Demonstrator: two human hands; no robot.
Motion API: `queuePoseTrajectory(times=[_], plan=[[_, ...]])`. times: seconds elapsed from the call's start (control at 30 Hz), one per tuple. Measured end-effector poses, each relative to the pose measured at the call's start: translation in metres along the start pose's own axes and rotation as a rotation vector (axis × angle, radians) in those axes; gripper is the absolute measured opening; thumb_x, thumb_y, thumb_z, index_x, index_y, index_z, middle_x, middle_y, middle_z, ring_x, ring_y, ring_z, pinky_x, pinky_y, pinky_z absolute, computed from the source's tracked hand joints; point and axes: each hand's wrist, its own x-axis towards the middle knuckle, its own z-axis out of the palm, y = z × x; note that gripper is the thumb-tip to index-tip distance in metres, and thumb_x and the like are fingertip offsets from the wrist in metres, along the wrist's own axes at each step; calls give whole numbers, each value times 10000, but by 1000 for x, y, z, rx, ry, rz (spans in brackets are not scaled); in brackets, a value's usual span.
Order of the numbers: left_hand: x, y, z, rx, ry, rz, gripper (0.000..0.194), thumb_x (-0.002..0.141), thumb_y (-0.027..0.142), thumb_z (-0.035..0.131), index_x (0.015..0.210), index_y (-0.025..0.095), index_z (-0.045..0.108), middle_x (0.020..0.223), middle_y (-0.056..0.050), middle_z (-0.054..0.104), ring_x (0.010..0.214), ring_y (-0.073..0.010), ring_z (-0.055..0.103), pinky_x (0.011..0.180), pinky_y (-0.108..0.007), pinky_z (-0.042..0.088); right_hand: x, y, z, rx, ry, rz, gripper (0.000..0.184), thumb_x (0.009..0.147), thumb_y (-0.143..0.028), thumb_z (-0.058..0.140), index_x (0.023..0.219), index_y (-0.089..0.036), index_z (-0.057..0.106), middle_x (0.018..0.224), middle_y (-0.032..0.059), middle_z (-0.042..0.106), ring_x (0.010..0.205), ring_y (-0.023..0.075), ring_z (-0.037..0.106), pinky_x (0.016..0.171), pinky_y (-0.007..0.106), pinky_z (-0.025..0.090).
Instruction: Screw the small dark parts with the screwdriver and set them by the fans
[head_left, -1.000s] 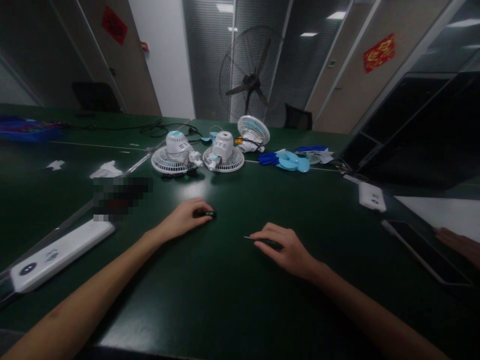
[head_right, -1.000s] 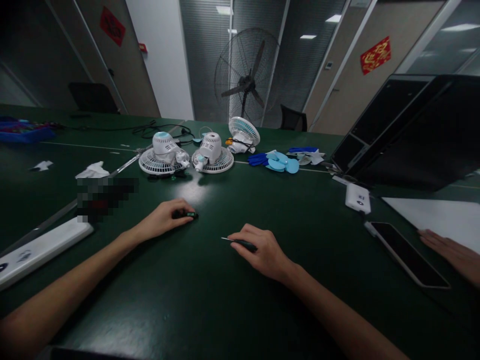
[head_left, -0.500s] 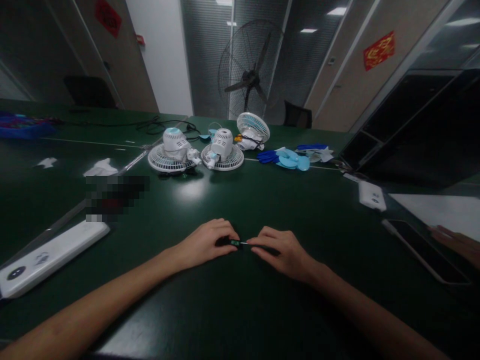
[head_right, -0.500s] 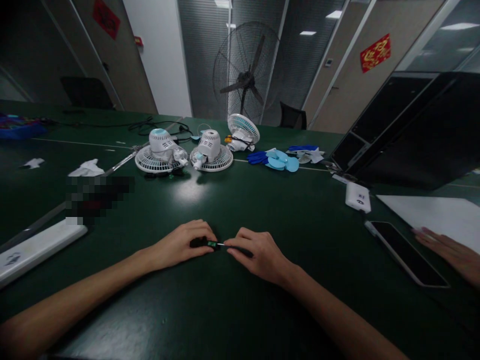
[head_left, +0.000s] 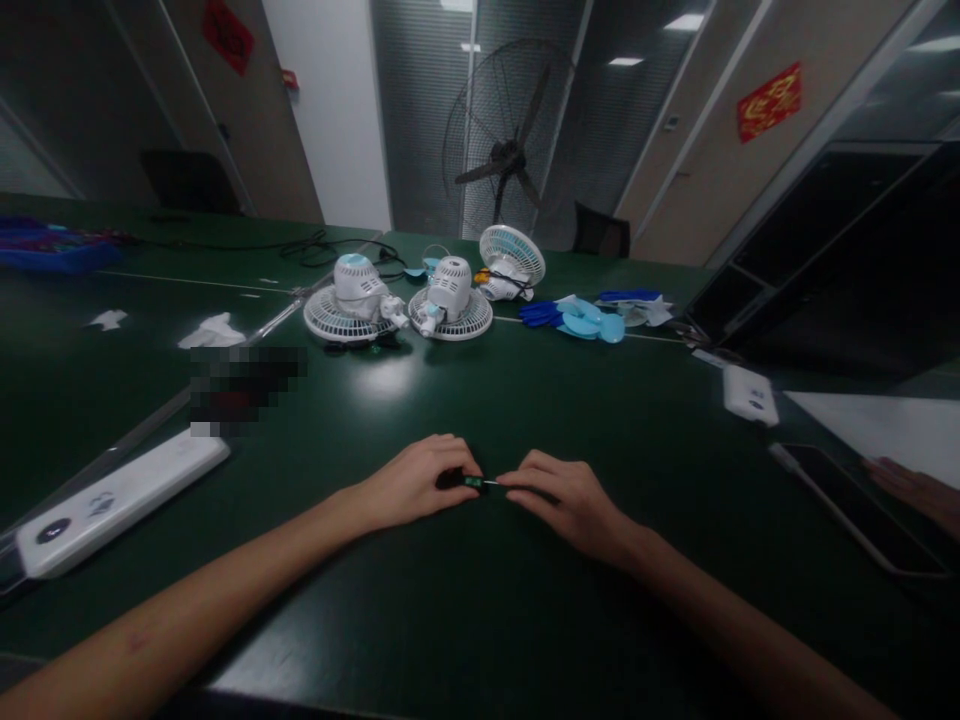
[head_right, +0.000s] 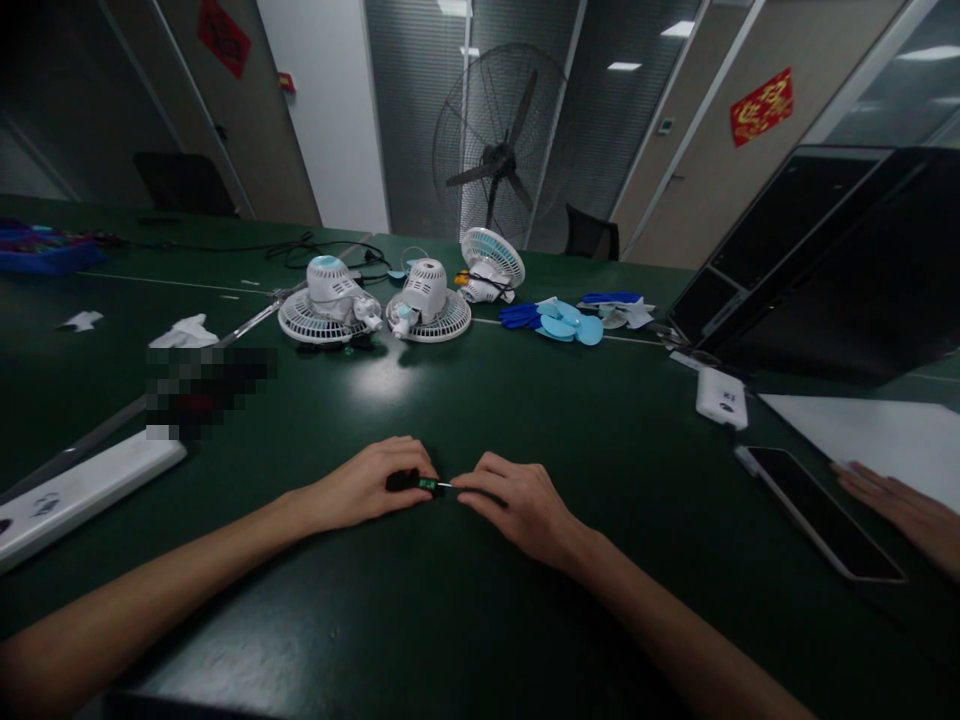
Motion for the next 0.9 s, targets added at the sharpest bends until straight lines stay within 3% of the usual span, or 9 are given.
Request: queuePoseTrajectory(times=[0.17,0.43,0.63,0.9], plan=[[0,1,-1,-6,9,-9,159,1011,331,672,1106,211,715,1037,-58,662,996,-221,608,875,-352,485,0,-3,0,20,16,24,313,1125,-390,491,1329,-254,687,1122,55,673,862,149,655,712,257,537],[0,2,0,20,13,-3,150,997,327,668,1087,216,711,1027,-59,648,978,-224,604,865,-357,478,1,-5,2,-128,6,-8,280,1099,-337,545,1327,-269,694,1090,57,684,857,156,671,673,250,519],[-1,3,2,78,9,17,169,995,320,666,1141,240,692,1083,-57,654,1039,-235,605,911,-376,468,4,-13,-1,-104,-24,61,255,1062,-303,595,1302,-268,674,1153,58,675,876,170,661,681,262,527],[-1,2,1,71,-26,26,149,1033,327,643,1133,230,693,1087,-49,655,1039,-226,608,950,-377,442,10,-27,4,-188,-105,132,172,1065,-337,569,1123,-218,679,1017,43,658,782,172,618,612,280,447]])
